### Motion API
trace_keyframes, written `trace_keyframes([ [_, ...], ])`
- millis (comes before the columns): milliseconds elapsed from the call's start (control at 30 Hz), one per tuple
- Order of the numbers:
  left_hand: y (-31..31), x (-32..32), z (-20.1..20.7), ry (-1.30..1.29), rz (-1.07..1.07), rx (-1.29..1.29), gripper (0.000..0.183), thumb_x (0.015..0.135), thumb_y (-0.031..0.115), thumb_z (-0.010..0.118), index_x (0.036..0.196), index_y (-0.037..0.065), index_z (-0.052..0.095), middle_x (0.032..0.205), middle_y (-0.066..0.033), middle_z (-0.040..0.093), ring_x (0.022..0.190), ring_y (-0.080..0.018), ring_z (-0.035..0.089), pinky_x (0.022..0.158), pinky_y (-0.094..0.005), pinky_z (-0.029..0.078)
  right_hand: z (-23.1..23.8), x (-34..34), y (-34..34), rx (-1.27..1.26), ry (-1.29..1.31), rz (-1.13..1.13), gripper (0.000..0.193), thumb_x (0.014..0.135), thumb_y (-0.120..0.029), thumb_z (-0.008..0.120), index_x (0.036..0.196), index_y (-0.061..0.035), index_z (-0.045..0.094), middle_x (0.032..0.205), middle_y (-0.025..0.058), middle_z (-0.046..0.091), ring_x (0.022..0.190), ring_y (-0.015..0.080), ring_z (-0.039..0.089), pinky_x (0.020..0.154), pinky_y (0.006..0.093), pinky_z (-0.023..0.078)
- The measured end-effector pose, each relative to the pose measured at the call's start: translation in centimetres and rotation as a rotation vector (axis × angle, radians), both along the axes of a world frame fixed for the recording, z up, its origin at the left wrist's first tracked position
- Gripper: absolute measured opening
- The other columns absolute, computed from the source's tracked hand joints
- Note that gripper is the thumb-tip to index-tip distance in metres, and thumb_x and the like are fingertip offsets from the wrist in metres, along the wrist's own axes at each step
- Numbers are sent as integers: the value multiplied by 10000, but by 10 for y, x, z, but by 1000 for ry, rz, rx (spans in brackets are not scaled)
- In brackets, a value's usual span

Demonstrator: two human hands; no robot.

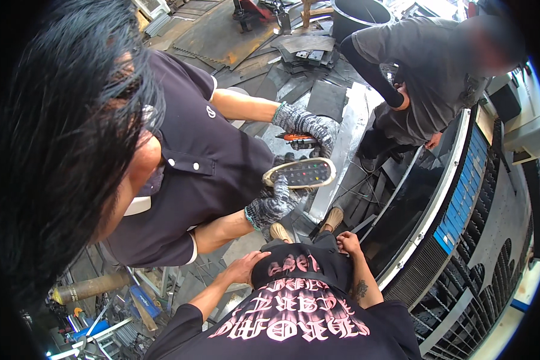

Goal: The person presses buttons on a handheld remote control to operate a laser cutting machine, confers with a coworker holding the remote, and uses the remote to control the machine as it cuts metal sheets.

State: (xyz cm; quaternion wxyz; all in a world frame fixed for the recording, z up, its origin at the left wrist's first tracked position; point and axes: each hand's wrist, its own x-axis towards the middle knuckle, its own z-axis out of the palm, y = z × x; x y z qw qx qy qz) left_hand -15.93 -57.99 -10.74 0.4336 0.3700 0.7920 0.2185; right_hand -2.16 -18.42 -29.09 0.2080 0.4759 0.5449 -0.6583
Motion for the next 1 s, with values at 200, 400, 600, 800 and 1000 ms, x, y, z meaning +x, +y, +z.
trace_keyframes([
  [200, -3, -9, 5, -11, -7, 4, 1089, 570, 197, 889, 1484, 225, 297, 1378, -122, 449, 1249, -379, 499, 970, -475, 497, 5, -6, 8, 3, -9, 26, 114, 900, -84, 620, 991, -17, 607, 737, 77, 641, 488, 127, 563, 397, 276, 437],
  [400, -3, -9, 4, -9, -8, 14, 1076, 584, 212, 883, 1488, 226, 300, 1380, -123, 444, 1249, -382, 496, 975, -469, 491, 8, -3, 8, -5, 1, -1, 127, 902, -93, 619, 1009, -24, 621, 750, 58, 641, 508, 119, 559, 411, 277, 449],
  [600, -5, -1, -6, 30, -11, 13, 1230, 473, 266, 936, 1500, 276, 260, 1359, -109, 450, 1253, -364, 494, 953, -475, 501, -1, 11, 5, 12, -15, 23, 134, 902, -113, 625, 1012, -37, 629, 757, 54, 649, 525, 119, 569, 432, 274, 475],
  [800, -2, -3, 0, 18, -10, 14, 1232, 463, 260, 935, 1498, 277, 265, 1342, -116, 456, 1251, -371, 492, 951, -476, 497, -5, 17, 3, 5, -29, 23, 140, 907, -99, 610, 1028, -30, 624, 753, 59, 644, 515, 120, 560, 420, 290, 473],
  [1000, -6, -4, -5, 32, -19, 25, 1244, 448, 266, 937, 1497, 270, 269, 1344, -120, 456, 1247, -377, 494, 947, -480, 496, -1, 13, 2, -2, -9, 3, 126, 915, -92, 604, 1020, -24, 611, 743, 66, 635, 495, 121, 550, 401, 290, 455],
])
